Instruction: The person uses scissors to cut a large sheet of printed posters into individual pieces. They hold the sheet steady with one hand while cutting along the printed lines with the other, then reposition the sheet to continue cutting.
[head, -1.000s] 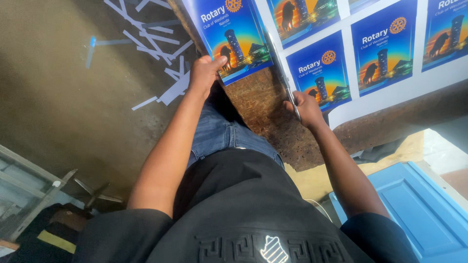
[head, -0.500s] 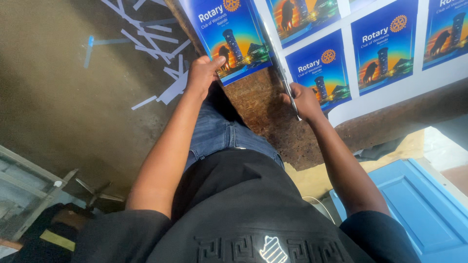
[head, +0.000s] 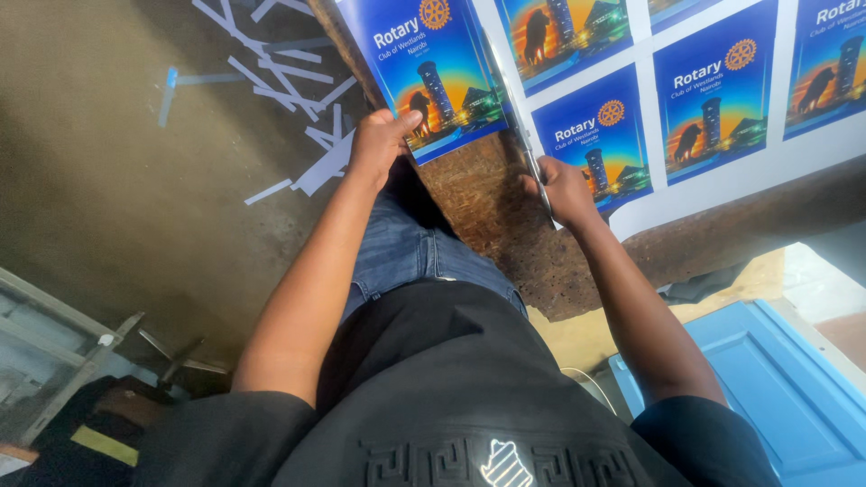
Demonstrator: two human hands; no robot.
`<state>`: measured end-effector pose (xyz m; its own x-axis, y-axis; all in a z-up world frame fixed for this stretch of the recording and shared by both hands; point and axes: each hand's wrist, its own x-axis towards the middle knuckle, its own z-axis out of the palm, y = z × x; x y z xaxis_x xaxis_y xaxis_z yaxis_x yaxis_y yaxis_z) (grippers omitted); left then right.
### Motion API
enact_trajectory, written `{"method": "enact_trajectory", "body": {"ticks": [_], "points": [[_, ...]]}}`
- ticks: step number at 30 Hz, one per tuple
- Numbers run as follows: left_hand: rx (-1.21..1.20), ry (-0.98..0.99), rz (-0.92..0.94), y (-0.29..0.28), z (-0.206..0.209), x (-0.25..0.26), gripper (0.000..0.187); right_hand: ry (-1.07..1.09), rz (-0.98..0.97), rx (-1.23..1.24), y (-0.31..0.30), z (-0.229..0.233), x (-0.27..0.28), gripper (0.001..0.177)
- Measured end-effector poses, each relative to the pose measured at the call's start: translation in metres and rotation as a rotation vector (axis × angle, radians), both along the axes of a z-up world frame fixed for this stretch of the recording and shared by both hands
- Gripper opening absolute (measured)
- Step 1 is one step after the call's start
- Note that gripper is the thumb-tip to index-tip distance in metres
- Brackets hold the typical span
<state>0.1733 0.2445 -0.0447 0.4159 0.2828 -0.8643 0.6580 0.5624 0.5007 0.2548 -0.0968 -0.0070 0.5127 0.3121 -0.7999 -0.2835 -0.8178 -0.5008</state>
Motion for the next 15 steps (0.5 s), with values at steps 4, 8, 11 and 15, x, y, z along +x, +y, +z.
{"method": "enact_trajectory", "body": {"ticks": [4,8,11,15], "points": [[-0.011,0.004,-0.014,0.001,0.026,0.007,0.04,-0.01,0.008,-0.02,0.037,0.043,0.023,0.041],[-0.014,0.002,-0.006,0.0,0.014,0.003,0.042,-0.017,0.018,0.01,0.054,0.054,0.036,0.053],[0.004,0.006,0.0,-0.001,0.002,-0.001,0.042,-0.002,0.014,0.013,0.057,0.05,0.036,0.055],[-0.016,-0.002,0.013,-0.001,-0.022,-0.011,0.042,-0.019,0.018,0.006,0.054,0.043,0.033,0.054]]}}
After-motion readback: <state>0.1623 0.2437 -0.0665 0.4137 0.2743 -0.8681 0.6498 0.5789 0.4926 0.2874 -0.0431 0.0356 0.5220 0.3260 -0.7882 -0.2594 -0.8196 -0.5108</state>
